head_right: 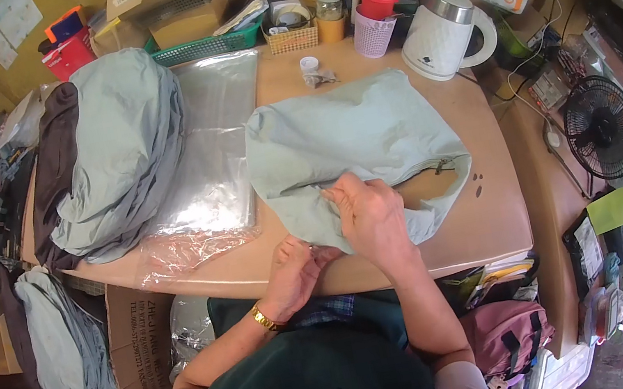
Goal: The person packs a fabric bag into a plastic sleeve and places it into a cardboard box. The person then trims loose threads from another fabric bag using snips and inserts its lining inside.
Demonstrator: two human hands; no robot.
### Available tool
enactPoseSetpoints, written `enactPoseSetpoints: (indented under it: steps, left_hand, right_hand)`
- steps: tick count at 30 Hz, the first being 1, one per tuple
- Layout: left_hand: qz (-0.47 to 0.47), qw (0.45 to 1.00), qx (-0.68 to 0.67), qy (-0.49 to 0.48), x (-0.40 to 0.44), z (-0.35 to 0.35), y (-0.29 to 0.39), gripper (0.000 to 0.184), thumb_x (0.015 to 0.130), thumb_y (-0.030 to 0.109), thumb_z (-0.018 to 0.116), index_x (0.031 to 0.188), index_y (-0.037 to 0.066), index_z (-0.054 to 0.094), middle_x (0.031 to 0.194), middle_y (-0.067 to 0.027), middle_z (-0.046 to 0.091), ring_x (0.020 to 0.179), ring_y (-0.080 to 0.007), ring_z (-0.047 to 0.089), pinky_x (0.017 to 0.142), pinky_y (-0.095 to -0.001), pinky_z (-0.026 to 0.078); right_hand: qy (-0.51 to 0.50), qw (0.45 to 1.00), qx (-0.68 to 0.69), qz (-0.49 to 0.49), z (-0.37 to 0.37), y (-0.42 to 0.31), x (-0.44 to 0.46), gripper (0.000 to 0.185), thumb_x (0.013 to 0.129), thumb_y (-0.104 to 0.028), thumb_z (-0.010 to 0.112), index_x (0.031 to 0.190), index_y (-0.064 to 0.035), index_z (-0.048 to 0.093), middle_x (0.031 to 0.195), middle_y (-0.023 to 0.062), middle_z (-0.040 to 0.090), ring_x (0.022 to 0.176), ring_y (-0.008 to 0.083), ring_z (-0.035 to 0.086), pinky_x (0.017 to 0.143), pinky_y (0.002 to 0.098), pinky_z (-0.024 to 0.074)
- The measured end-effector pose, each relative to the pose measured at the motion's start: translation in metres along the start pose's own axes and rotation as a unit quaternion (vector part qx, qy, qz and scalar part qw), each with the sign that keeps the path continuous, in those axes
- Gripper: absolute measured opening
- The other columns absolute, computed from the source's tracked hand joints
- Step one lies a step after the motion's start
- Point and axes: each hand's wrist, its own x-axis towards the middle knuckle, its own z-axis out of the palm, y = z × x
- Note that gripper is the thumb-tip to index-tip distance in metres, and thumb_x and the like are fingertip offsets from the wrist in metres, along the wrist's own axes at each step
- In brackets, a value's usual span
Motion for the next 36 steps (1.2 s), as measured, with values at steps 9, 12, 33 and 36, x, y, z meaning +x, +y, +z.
enactPoseSetpoints:
  steps: [9,12,33,36]
  left_hand:
    - [0.006,0.989,0.147,0.016,0.003,-0.014,0.0,0.007,0.091,0.01,0.066,0.092,0.004,0.065,0.086,-0.004,0.068,0.079,-0.0089,0.063,0.075,-0.0247,0.052]
    - [0.001,0.997,0.079,0.02,0.003,-0.007,0.005,0.006,0.092,0.01,0.064,0.09,0.005,0.066,0.087,-0.0032,0.068,0.08,-0.009,0.063,0.075,-0.024,0.052]
    - [0.085,0.991,-0.091,0.056,-0.005,-0.082,0.067,0.022,0.099,0.016,0.052,0.119,0.007,0.053,0.103,-0.0062,0.066,0.086,-0.0149,0.065,0.071,-0.0272,0.054]
    - [0.017,0.936,0.341,0.084,-0.047,-0.06,0.113,0.022,0.098,0.014,0.051,0.116,0.002,0.056,0.096,-0.005,0.063,0.081,-0.0121,0.063,0.068,-0.0245,0.052]
  right_hand:
    - [-0.004,0.994,0.007,-0.112,-0.004,0.008,-0.001,0.007,0.085,-0.009,0.066,0.083,-0.002,0.064,0.061,0.0106,0.057,0.061,0.0271,0.055,0.071,0.0373,0.0458]
    - [-0.05,0.997,0.057,-0.004,-0.002,0.005,-0.003,0.007,0.084,-0.009,0.067,0.082,-0.0021,0.064,0.062,0.0107,0.058,0.063,0.028,0.056,0.073,0.0381,0.0465]
    - [-0.213,0.953,-0.216,0.005,-0.091,0.12,-0.046,0.041,0.065,-0.031,0.084,0.094,-0.0075,0.067,0.071,0.0092,0.065,0.08,0.0248,0.064,0.104,0.0484,0.0347]
    - [-0.318,0.948,-0.021,0.001,-0.123,0.095,-0.056,0.035,0.073,-0.024,0.079,0.099,-0.0049,0.066,0.077,0.0077,0.067,0.086,0.0202,0.065,0.102,0.044,0.0389]
